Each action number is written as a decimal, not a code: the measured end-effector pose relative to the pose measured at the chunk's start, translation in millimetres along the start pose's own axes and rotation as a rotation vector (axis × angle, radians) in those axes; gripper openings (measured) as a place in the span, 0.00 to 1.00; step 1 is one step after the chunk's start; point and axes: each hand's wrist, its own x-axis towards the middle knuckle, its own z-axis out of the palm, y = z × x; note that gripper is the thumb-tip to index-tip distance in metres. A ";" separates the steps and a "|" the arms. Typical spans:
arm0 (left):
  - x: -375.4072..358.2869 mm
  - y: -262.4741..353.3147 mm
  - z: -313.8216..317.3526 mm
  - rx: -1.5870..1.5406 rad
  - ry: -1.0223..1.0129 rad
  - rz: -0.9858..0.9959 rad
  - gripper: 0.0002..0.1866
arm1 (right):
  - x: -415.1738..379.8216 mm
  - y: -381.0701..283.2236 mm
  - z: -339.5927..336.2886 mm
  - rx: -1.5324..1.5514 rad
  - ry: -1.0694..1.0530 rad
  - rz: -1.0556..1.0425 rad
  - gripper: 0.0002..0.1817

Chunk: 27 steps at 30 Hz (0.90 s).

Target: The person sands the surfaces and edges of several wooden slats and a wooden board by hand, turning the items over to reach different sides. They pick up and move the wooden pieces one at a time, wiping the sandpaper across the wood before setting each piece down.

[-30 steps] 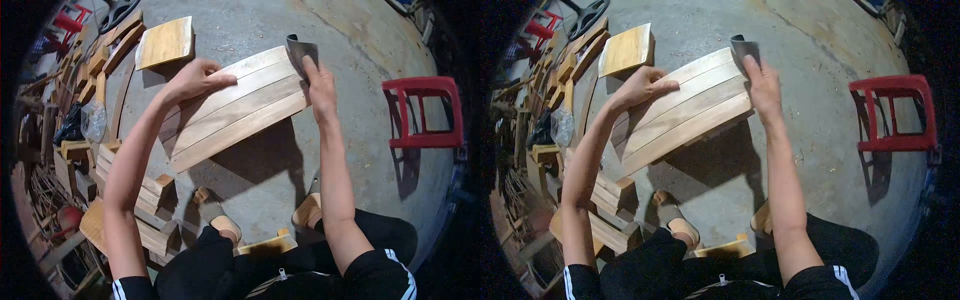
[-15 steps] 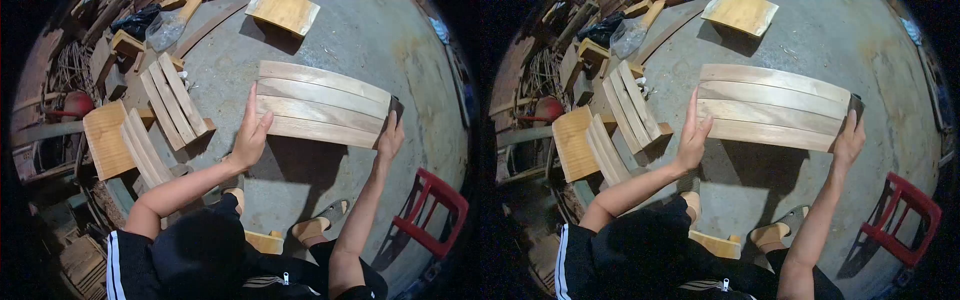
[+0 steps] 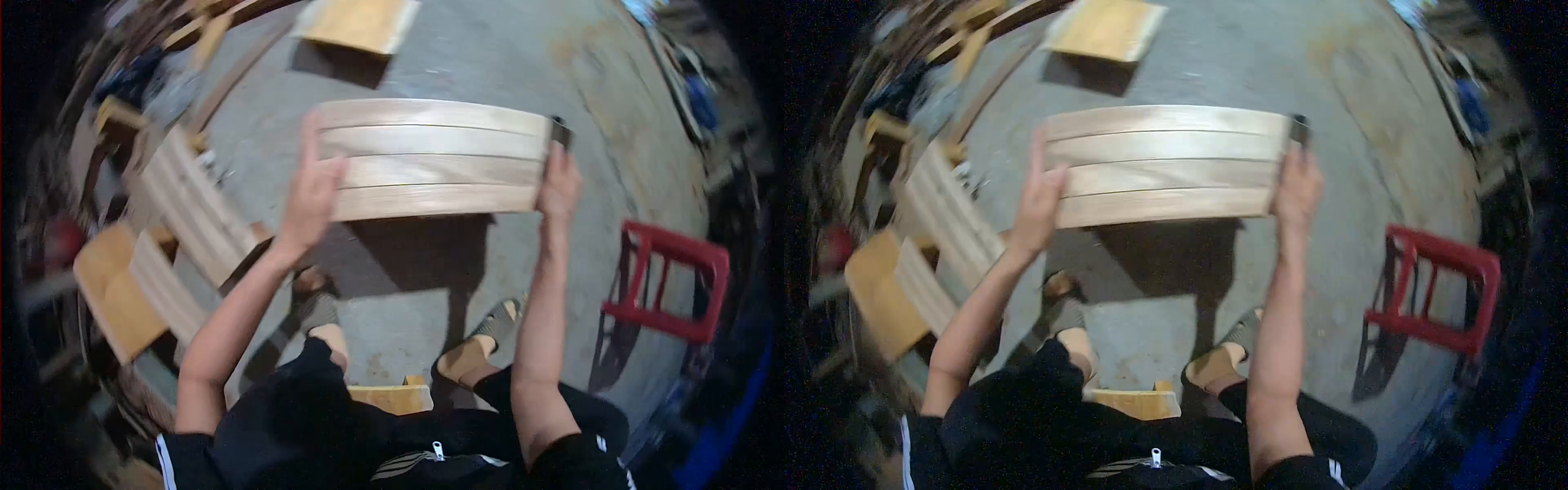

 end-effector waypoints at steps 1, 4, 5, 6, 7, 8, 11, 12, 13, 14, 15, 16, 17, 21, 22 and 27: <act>9.4 -11.6 1.7 0.163 0.060 0.058 0.37 | -2.5 -6.7 -3.4 -0.024 -0.016 0.020 0.28; 20.4 -13.6 9.0 0.140 0.075 0.071 0.35 | -6.0 0.8 1.2 0.407 -0.047 -0.093 0.23; 20.4 -15.5 9.0 0.137 0.073 0.077 0.35 | -8.4 -1.1 -2.8 0.446 -0.088 -0.010 0.23; 20.0 -17.1 8.2 0.144 0.073 0.079 0.35 | -10.1 -1.5 -5.3 0.494 -0.137 0.076 0.23; 19.2 -18.5 6.9 0.150 0.081 0.085 0.34 | -11.0 1.8 -4.4 0.511 -0.114 0.086 0.23; 19.3 -18.6 6.5 0.154 0.091 0.091 0.34 | -10.5 5.6 -3.5 0.538 -0.127 0.047 0.23; 16.5 -5.1 2.7 0.509 0.075 0.164 0.33 | -13.0 14.4 -2.3 0.639 -0.118 -0.046 0.22; 19.9 3.4 2.0 0.849 0.054 0.220 0.32 | -18.2 14.8 -3.2 0.697 -0.104 -0.098 0.22; 25.0 10.7 6.0 0.963 0.035 0.290 0.32 | -25.7 17.4 -8.0 0.738 -0.130 -0.121 0.20; 29.2 18.2 11.9 0.975 0.022 0.302 0.32 | -34.5 21.0 -16.1 0.753 -0.117 -0.111 0.20; 33.6 34.3 23.9 1.161 -0.151 0.351 0.33 | -44.4 22.8 -25.8 0.629 -0.131 -0.082 0.20; 36.9 44.3 37.9 1.342 -0.330 0.390 0.35 | -52.9 23.8 -31.4 0.503 -0.152 -0.054 0.20; 43.7 46.1 53.8 1.329 -0.319 0.464 0.36 | -59.7 23.8 -32.4 0.514 -0.159 -0.043 0.20; 72.9 57.0 109.2 1.239 -0.341 0.600 0.37 | -46.5 17.0 -30.0 0.355 -0.046 -0.320 0.21; 75.3 55.8 114.3 1.242 -0.359 0.597 0.37 | -32.8 13.4 -26.2 0.215 -0.037 -0.433 0.21; 76.7 55.6 122.9 1.151 -0.277 0.683 0.35 | 17.8 -18.8 -11.2 0.058 -0.119 -0.378 0.19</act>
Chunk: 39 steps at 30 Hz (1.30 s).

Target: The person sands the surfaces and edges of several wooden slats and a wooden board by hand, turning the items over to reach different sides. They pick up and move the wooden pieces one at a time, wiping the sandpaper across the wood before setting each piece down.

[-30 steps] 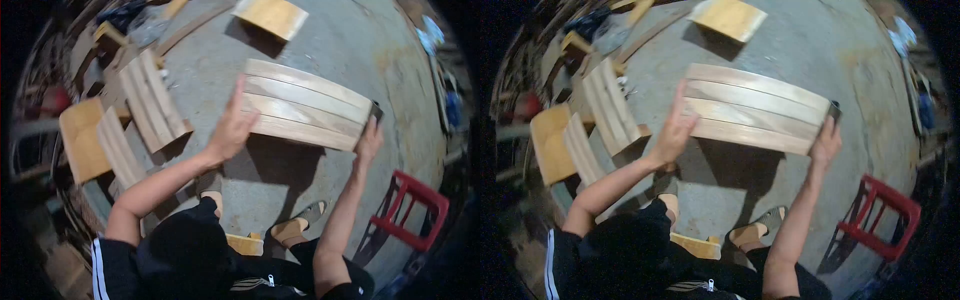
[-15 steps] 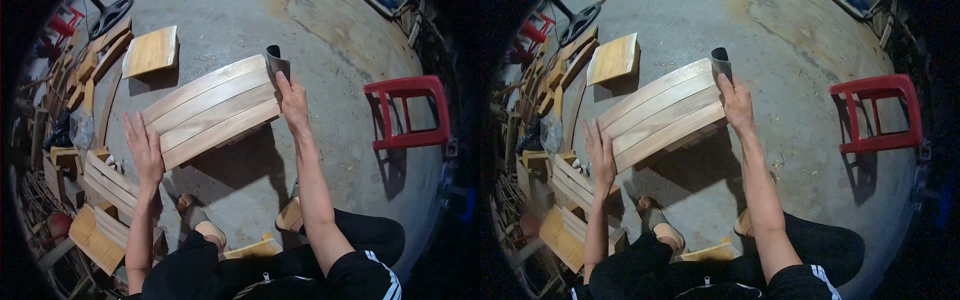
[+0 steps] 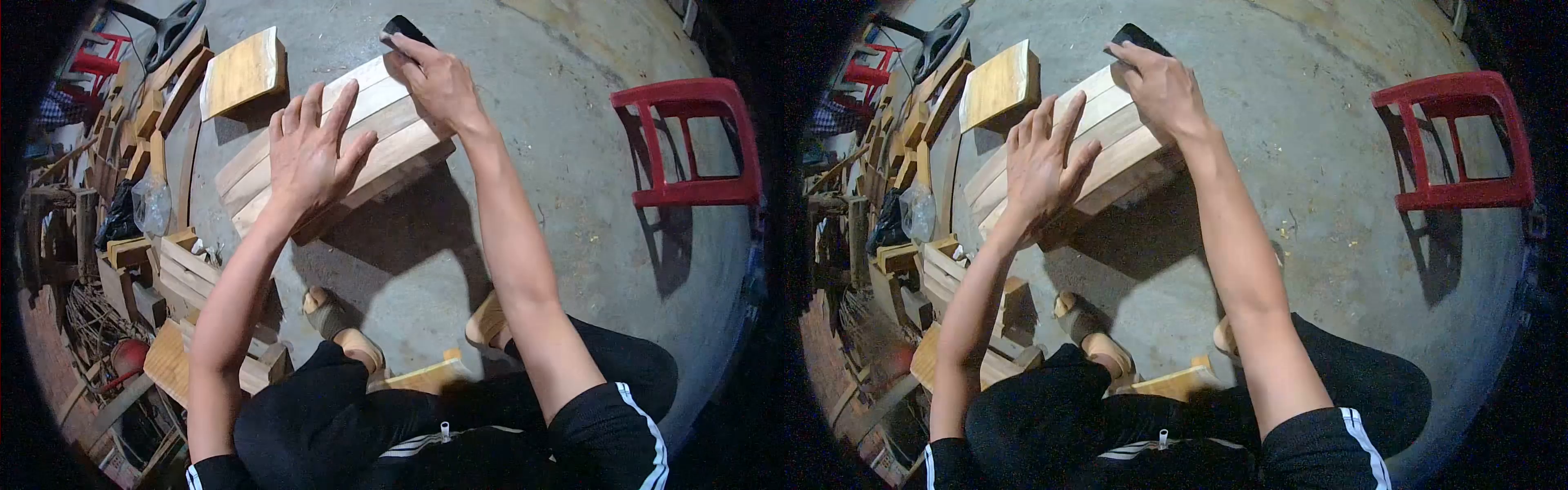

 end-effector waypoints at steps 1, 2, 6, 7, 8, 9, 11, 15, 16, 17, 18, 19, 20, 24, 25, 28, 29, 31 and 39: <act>-0.3 1.0 1.1 0.007 0.004 -0.013 0.35 | -10.3 0.4 -0.1 0.000 -0.008 -0.009 0.19; -0.9 1.4 2.3 0.012 0.013 -0.031 0.35 | -31.9 2.0 -0.9 -0.048 0.056 -0.066 0.20; -2.2 -0.3 4.5 0.020 0.060 -0.043 0.36 | -112.5 -4.4 -11.2 -0.145 0.180 -0.078 0.21; -4.2 0.8 4.4 0.006 0.068 -0.033 0.36 | -113.1 -5.6 -9.4 -0.146 0.165 -0.076 0.21; -5.0 1.2 3.4 0.035 0.028 -0.053 0.36 | -103.9 -4.6 -7.4 -0.173 0.172 -0.090 0.21; -5.9 1.0 6.6 0.050 0.049 -0.053 0.36 | -90.0 -3.6 -4.9 -0.203 0.176 -0.110 0.22; -7.0 -0.6 10.6 0.084 0.073 -0.055 0.36 | -53.0 1.8 6.5 -0.148 0.157 -0.133 0.21; -6.8 0.9 12.3 0.081 0.059 -0.120 0.34 | -59.3 -3.7 17.2 -0.203 0.220 -0.128 0.22; -6.1 1.5 14.8 0.074 0.044 -0.153 0.32 | -80.0 -10.4 16.7 -0.223 0.218 -0.137 0.23; -7.0 1.0 12.6 0.071 0.030 -0.162 0.31 | -103.4 -17.5 17.0 -0.291 0.199 -0.142 0.25; -8.7 0.1 14.0 0.056 0.042 -0.173 0.31 | -125.5 -25.5 17.5 -0.338 0.157 -0.186 0.27; -8.2 0.1 18.8 0.040 0.056 -0.183 0.31 | -138.3 -32.7 16.6 -0.335 0.144 -0.206 0.27; -6.1 1.3 23.1 0.015 0.062 -0.181 0.30 | -148.6 -40.1 16.7 -0.320 0.081 -0.214 0.28; -25.0 -41.3 9.8 0.040 0.248 -0.321 0.29 | -99.1 -19.6 23.6 -0.299 0.093 -0.242 0.27; -40.3 -52.7 -0.1 0.109 0.171 -0.424 0.29 | -91.9 -17.5 20.7 -0.361 0.147 -0.184 0.26; -94.5 -80.9 11.5 -0.455 0.411 -0.652 0.27 | -106.4 -31.9 37.6 -0.371 0.198 -0.280 0.24; -106.6 -87.7 27.8 -0.813 0.430 -0.651 0.25 | -122.5 -50.0 55.7 -0.346 0.116 -0.353 0.23; -110.2 -99.1 32.1 -1.032 0.418 -0.655 0.23 | -156.4 -101.1 91.3 -0.249 0.040 -0.486 0.27; -103.7 -95.7 55.6 -1.493 0.858 -0.791 0.15 | -109.5 -43.3 33.8 -0.262 -0.040 -0.366 0.22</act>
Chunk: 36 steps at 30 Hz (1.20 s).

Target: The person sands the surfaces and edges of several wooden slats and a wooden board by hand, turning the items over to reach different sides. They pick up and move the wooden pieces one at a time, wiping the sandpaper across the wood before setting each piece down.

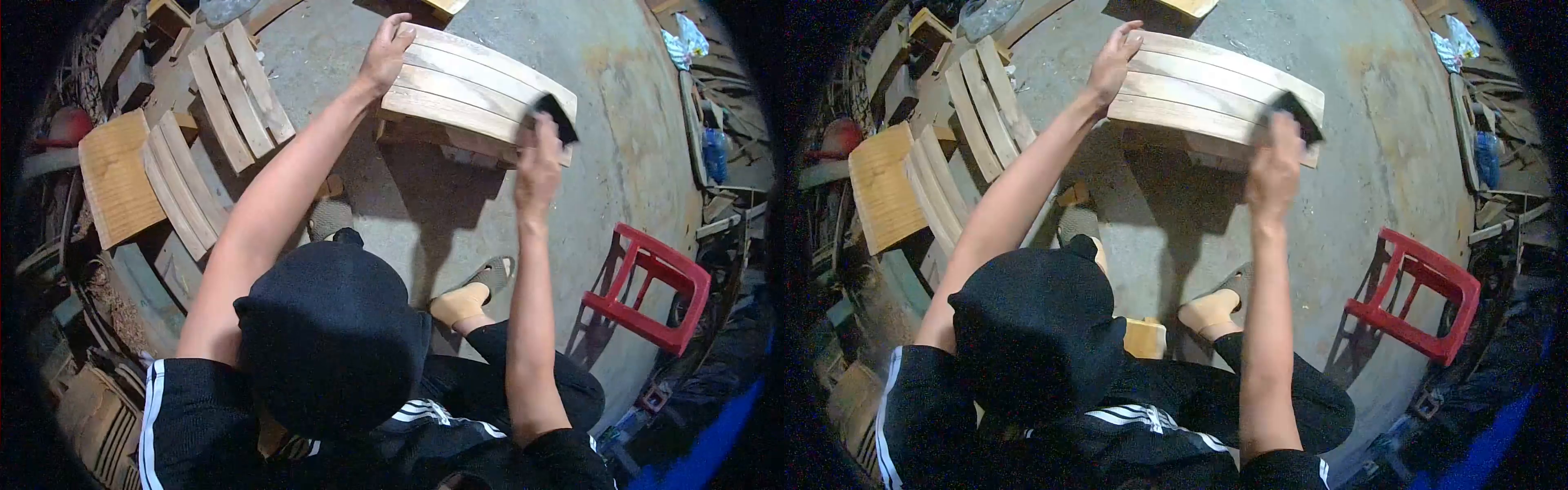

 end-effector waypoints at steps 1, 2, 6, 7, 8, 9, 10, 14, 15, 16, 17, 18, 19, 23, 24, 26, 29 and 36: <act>-0.2 1.1 -4.2 0.040 -0.093 -0.025 0.16 | 3.4 6.5 -4.5 -0.088 0.031 0.168 0.21; 1.5 2.0 -5.0 0.079 -0.196 -0.053 0.17 | 4.9 9.4 -0.4 -0.104 0.073 0.122 0.21; -4.9 11.2 -1.0 -0.145 -0.180 -0.091 0.14 | 4.9 -87.3 44.1 0.010 -0.043 -0.175 0.25; 0.7 1.0 -5.9 -0.055 -0.187 -0.043 0.15 | 0.3 -120.3 54.0 0.068 -0.048 -0.220 0.26; 3.2 1.1 -9.0 0.137 -0.191 0.114 0.17 | -2.0 -136.9 58.3 0.127 -0.051 -0.261 0.28; 4.0 -0.1 -10.3 0.102 -0.203 0.064 0.18 | 0.7 -124.5 54.2 0.113 -0.035 -0.239 0.28; 3.5 -0.8 -10.6 0.069 -0.210 0.009 0.18 | 5.5 -103.1 48.3 0.108 -0.058 -0.277 0.28; -4.3 10.2 -8.4 0.078 -0.211 -0.101 0.19 | 20.0 14.1 -1.4 -0.066 0.022 0.023 0.20; -3.9 10.0 -9.7 0.086 -0.201 -0.087 0.18 | 21.4 24.2 -14.5 -0.073 0.013 0.267 0.21; -4.5 9.5 -8.4 0.094 -0.200 -0.074 0.18 | 23.2 29.3 -13.5 -0.111 0.071 0.241 0.21; -6.4 9.6 -7.3 0.005 -0.191 -0.112 0.18 | 20.0 28.7 -5.8 -0.110 0.052 0.175 0.21; -7.3 13.2 -5.0 0.006 -0.206 -0.109 0.18 | 19.9 10.8 9.1 -0.106 0.036 0.109 0.22; -6.8 16.6 -4.5 0.022 -0.205 -0.101 0.18 | 18.8 -17.1 26.9 -0.114 0.038 -0.019 0.23; -6.6 17.5 -3.7 0.049 -0.220 -0.093 0.17 | 5.5 -98.1 46.1 0.146 -0.035 -0.290 0.26; -5.7 21.0 -3.7 0.094 -0.205 -0.078 0.17 | 11.0 -82.0 43.4 0.114 -0.039 -0.304 0.24; -8.2 25.9 -1.6 0.050 -0.222 -0.123 0.18 | 27.2 -36.9 24.1 0.015 0.003 -0.254 0.19; -11.2 28.1 1.4 0.090 -0.157 -0.148 0.18 | 27.3 49.5 -3.4 -0.018 0.105 0.204 0.18; -11.9 28.9 0.2 0.124 -0.172 -0.118 0.18 | 19.6 -87.1 51.0 0.126 0.054 -0.249 0.23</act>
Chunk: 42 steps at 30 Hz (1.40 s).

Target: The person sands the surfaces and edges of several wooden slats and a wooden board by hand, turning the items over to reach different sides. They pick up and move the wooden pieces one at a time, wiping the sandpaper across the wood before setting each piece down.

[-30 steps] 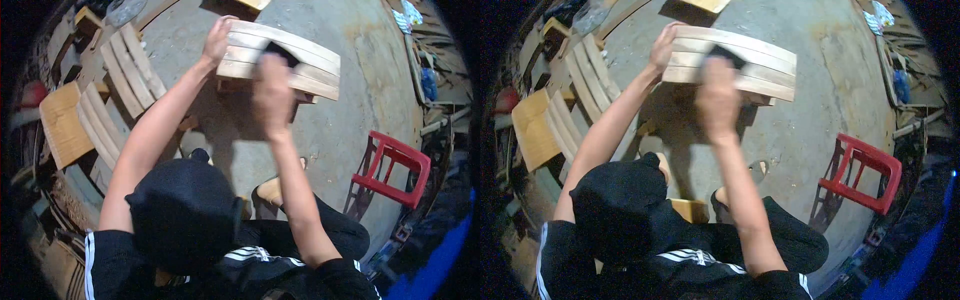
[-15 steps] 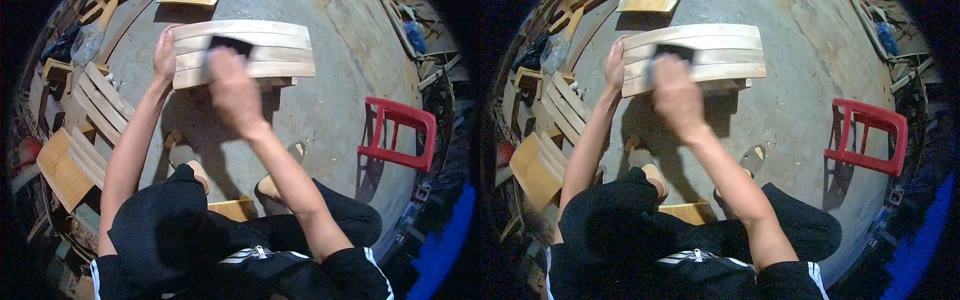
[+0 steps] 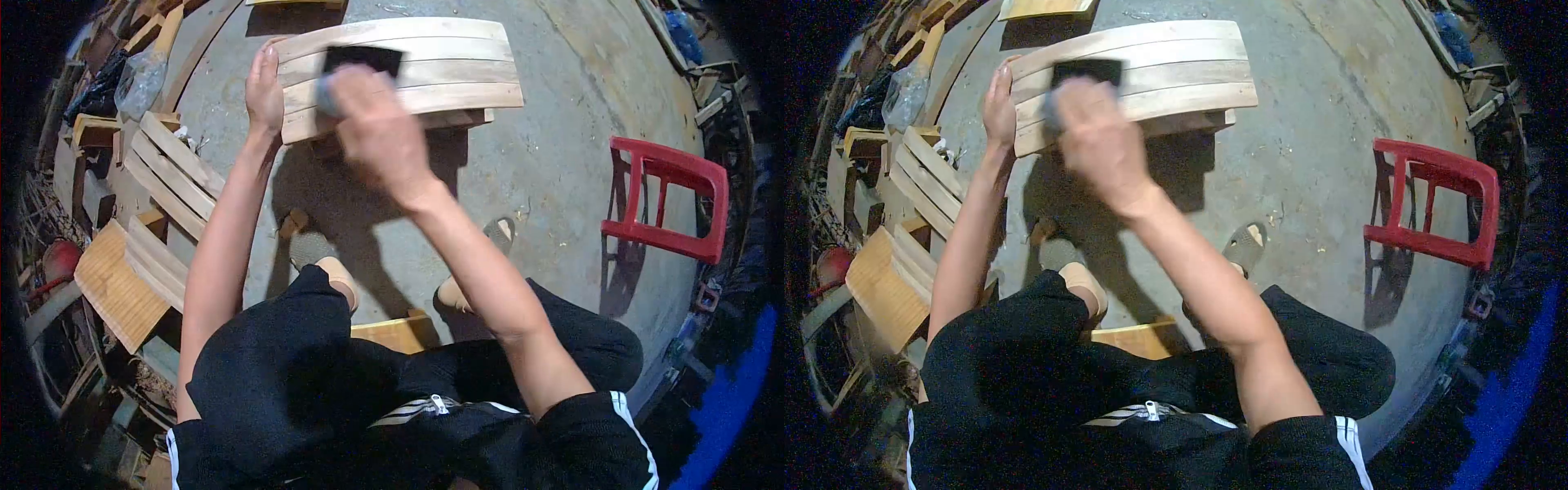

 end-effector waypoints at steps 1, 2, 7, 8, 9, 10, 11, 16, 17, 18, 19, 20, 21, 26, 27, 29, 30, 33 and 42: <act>1.5 -1.2 -0.8 0.035 0.010 0.022 0.18 | -2.7 -13.7 4.4 0.028 -0.026 -0.055 0.24; 3.7 -2.2 -1.5 0.069 0.020 0.047 0.18 | -1.7 -7.3 -1.6 0.030 -0.021 -0.050 0.24; 9.4 -10.5 -5.6 -0.083 -0.025 0.025 0.17 | -16.2 112.7 -67.3 -0.061 0.010 0.386 0.22; 7.5 -7.2 -4.2 -0.082 -0.017 0.008 0.17 | -18.9 129.4 -76.6 -0.110 0.024 0.526 0.22; 4.4 -4.7 -2.3 -0.081 -0.014 -0.012 0.17 | -20.6 127.2 -72.6 -0.113 0.025 0.528 0.22; 1.3 -1.9 0.0 -0.082 -0.021 -0.008 0.17 | -18.6 118.3 -64.4 -0.201 0.066 0.439 0.22; -0.8 2.0 1.5 -0.025 0.001 0.011 0.17 | -14.6 108.4 -52.5 -0.286 0.111 0.346 0.22; 7.1 -5.6 -5.0 0.047 -0.015 0.120 0.17 | 10.3 -17.7 13.8 0.064 -0.031 -0.013 0.23; 7.9 -6.6 -5.3 0.003 -0.021 0.100 0.18 | 12.5 -8.3 9.9 0.098 -0.059 -0.030 0.23; 7.0 -4.0 -3.8 0.000 -0.025 0.101 0.18 | 15.1 12.0 3.3 0.132 -0.091 -0.051 0.23; 4.0 0.9 -1.4 0.007 -0.015 0.074 0.18 | 17.7 41.7 -7.4 0.064 -0.096 -0.007 0.22; 0.9 3.4 0.6 0.014 -0.007 0.044 0.18 | 19.8 72.9 -25.6 -0.009 -0.178 0.120 0.21; 1.3 2.8 1.1 0.029 0.011 0.039 0.18 | 17.1 96.0 -44.2 -0.163 -0.130 0.244 0.20; 1.8 -1.3 0.0 0.021 0.013 0.029 0.18 | -10.6 113.0 -53.1 -0.262 0.071 0.323 0.21; 4.1 -2.5 -1.3 0.068 0.028 0.043 0.18 | -17.2 90.3 -44.2 -0.228 0.051 0.231 0.23; 9.9 -8.9 -8.6 0.062 0.017 0.053 0.18 | -15.7 44.8 -41.1 -0.128 -0.038 0.193 0.25; 9.2 -12.7 -7.7 0.065 0.016 0.062 0.18 | -20.4 41.7 -40.4 -0.092 -0.036 0.154 0.25; 3.8 -1.9 -2.8 0.135 0.007 0.037 0.18 | -0.3 100.5 -64.8 -0.180 -0.057 0.358 0.22; 6.6 -4.6 -5.7 0.182 0.037 0.042 0.19 | -43.7 90.2 -70.4 -0.253 0.077 0.472 0.23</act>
